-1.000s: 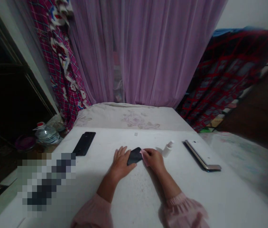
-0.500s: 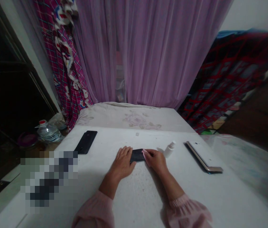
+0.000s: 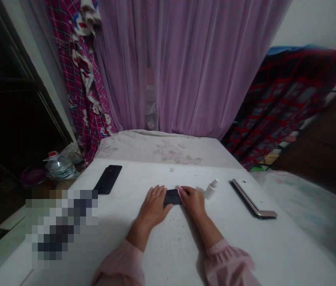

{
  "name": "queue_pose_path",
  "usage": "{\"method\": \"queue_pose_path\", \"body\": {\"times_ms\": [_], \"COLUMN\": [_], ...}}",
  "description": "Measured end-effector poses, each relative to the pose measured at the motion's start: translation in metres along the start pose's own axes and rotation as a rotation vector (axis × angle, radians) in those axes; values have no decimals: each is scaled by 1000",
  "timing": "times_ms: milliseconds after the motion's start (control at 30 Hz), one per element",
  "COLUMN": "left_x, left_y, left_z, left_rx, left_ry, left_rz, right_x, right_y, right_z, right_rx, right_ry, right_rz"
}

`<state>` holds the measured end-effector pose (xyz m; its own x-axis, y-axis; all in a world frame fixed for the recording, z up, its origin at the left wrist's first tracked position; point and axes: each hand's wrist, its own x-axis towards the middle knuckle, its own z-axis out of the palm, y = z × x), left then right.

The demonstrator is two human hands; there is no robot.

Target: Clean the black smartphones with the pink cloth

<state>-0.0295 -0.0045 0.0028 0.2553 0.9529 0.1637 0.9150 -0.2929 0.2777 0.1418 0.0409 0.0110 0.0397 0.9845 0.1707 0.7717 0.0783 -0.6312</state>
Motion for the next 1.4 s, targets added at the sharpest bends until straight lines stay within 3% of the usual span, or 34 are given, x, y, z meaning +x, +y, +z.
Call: {"method": "queue_pose_path", "body": {"times_ms": [233,567,867,1200,1400], "left_x": [0,0,1,1,0], "left_y": [-1,0,0,-2,0], "left_z": [0,-4,-2,-2,-1], "left_rx": [-17,-27,-33,-18,-24], "left_ry": [0,-41,-51,-62,-51], "left_rz": [11,0,-7,7,-9], "right_x": [-32,3,-35,1,-17], "right_y": [15,0,13,-1,6], "right_z": [-8,1,-10,-3,-5], "right_rx": [102,-11,76,-51,21], "right_ry": [-1,6,20,-5,8], "right_rz": [49,2,51,44,50]}}
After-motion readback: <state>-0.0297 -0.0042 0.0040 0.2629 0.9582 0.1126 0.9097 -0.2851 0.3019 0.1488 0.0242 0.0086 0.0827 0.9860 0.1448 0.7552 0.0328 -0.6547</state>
